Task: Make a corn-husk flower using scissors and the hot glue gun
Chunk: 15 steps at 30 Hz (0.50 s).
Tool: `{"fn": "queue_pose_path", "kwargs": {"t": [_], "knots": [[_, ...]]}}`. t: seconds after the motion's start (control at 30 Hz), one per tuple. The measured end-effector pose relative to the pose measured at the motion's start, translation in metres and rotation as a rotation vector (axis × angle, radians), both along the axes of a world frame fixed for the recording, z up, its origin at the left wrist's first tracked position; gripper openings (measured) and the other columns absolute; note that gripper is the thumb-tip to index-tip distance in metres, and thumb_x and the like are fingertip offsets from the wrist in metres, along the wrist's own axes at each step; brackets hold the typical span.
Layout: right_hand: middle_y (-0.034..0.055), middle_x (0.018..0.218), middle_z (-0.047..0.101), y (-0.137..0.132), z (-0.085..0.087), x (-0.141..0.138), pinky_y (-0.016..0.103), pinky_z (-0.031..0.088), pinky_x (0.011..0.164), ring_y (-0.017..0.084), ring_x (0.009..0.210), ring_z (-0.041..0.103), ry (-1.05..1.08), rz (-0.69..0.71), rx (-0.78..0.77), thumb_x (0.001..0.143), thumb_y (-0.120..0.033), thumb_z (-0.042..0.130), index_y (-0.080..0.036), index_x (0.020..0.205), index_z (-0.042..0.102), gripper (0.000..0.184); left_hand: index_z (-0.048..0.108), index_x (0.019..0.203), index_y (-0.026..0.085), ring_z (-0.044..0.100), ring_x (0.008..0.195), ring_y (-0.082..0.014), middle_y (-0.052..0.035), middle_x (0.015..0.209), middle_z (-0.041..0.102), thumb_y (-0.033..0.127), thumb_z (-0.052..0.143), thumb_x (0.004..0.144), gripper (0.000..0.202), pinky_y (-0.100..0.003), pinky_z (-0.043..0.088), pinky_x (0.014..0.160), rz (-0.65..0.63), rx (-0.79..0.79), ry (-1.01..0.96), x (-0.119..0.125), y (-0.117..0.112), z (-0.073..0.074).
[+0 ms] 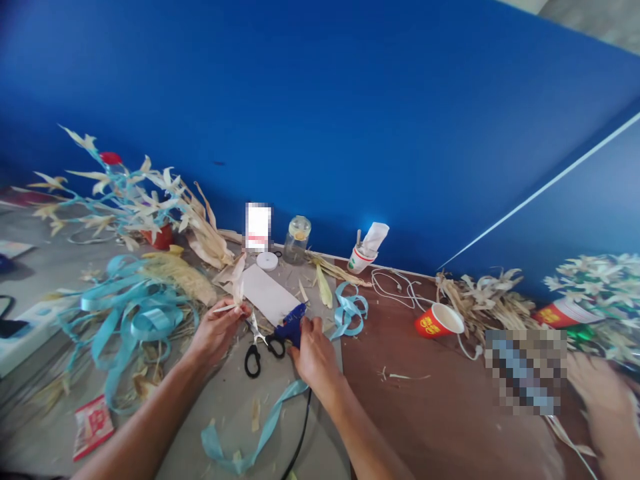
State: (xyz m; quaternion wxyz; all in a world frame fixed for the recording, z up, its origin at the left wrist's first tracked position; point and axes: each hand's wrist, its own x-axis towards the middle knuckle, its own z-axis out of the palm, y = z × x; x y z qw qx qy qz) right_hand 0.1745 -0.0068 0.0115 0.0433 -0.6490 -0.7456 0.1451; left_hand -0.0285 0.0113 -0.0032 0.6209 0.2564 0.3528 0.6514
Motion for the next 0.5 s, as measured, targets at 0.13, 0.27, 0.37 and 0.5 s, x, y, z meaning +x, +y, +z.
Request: {"fn": "queue_pose_path", "kwargs": {"t": [0.13, 0.27, 0.37, 0.5], "knots": [[0.0123, 0.11, 0.05, 0.0002, -0.0022, 0.0026, 0.03, 0.046, 0.078, 0.022, 0.086, 0.062, 0.038, 0.014, -0.014, 0.073, -0.024, 0.059, -0.014, 0.114, 0.05, 0.043, 0.062, 0.068, 0.013, 0.058, 0.065, -0.0117, -0.0013, 0.065, 0.064, 0.022, 0.077, 0.058, 0.02, -0.024, 0.043, 0.067, 0.005, 0.006, -0.007, -0.0001, 0.0012, 0.0008], [0.0115, 0.107, 0.052, -0.0001, -0.0069, 0.0039, 0.03, 0.046, 0.08, 0.022, 0.088, 0.061, 0.102, 0.033, 0.027, 0.074, -0.022, 0.057, -0.014, 0.11, 0.052, 0.037, 0.062, 0.068, 0.014, 0.058, 0.066, -0.0119, -0.0016, 0.066, 0.064, 0.023, 0.076, 0.058, 0.02, -0.025, 0.043, 0.068, -0.008, 0.012, -0.006, -0.0011, 0.0023, 0.0002], [0.0113, 0.106, 0.052, -0.0007, -0.0098, 0.0041, 0.03, 0.046, 0.08, 0.022, 0.089, 0.06, 0.156, 0.014, 0.08, 0.074, -0.023, 0.057, -0.014, 0.111, 0.052, 0.038, 0.062, 0.068, 0.014, 0.058, 0.066, -0.0109, -0.0013, 0.066, 0.064, 0.024, 0.076, 0.058, 0.02, -0.023, 0.043, 0.069, 0.0, -0.012, 0.007, -0.0019, 0.003, -0.001], [0.0103, 0.104, 0.052, -0.0015, -0.0095, 0.0016, 0.029, 0.047, 0.081, 0.021, 0.092, 0.059, 0.199, -0.007, 0.158, 0.075, -0.023, 0.057, -0.016, 0.112, 0.052, 0.038, 0.061, 0.071, 0.014, 0.058, 0.066, -0.0098, -0.001, 0.067, 0.065, 0.024, 0.077, 0.057, 0.023, -0.021, 0.043, 0.066, 0.013, -0.062, 0.031, -0.0016, 0.0031, -0.0028]]}}
